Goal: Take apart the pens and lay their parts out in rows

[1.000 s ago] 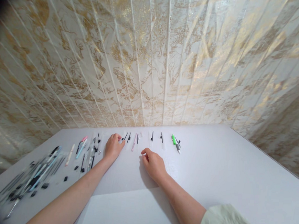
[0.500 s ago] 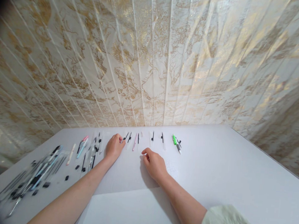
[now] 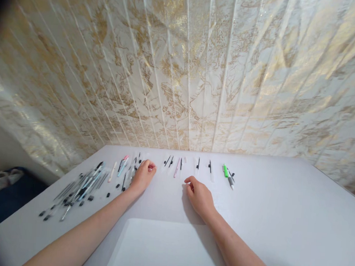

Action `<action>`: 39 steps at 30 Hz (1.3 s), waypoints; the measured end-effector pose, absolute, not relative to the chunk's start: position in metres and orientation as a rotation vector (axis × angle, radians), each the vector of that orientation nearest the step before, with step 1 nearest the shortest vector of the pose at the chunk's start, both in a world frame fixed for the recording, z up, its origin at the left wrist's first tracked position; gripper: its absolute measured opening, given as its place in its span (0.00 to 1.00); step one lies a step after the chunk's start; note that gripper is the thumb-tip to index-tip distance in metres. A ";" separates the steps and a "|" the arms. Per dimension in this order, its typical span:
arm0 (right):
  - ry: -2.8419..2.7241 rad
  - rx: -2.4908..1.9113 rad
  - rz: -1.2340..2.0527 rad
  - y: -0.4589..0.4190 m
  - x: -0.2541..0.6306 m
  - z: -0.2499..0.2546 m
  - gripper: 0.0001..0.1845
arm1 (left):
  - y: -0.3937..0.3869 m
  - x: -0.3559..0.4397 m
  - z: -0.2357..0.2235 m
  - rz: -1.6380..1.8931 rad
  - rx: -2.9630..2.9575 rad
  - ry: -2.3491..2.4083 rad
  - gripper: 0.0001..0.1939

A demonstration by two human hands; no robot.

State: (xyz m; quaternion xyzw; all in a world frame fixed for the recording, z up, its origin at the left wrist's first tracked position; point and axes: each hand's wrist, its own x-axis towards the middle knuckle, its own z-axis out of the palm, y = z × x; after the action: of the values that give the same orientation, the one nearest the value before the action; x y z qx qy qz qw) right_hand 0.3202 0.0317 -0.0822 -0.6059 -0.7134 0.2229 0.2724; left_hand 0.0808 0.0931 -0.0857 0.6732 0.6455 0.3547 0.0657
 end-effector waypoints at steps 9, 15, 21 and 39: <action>-1.938 -1.625 0.584 0.029 0.321 -0.084 0.13 | 0.009 -0.005 -0.073 0.887 2.228 2.104 0.07; -1.942 -1.626 0.569 0.028 0.320 -0.083 0.13 | 0.000 -0.057 -0.059 0.230 2.160 2.683 0.10; -1.949 -1.595 0.578 0.027 0.321 -0.084 0.12 | 0.010 -0.064 -0.053 -0.077 2.047 2.788 0.11; -1.476 -1.067 1.238 0.024 0.317 -0.065 0.19 | -0.003 0.133 -0.050 1.052 1.857 1.442 0.06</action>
State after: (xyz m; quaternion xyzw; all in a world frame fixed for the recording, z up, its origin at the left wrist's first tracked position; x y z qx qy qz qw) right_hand 0.3174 0.0243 -0.0646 -0.4319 -0.5978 0.5013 0.4526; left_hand 0.1325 -0.0027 -0.0499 0.6922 0.5377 0.3923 0.2791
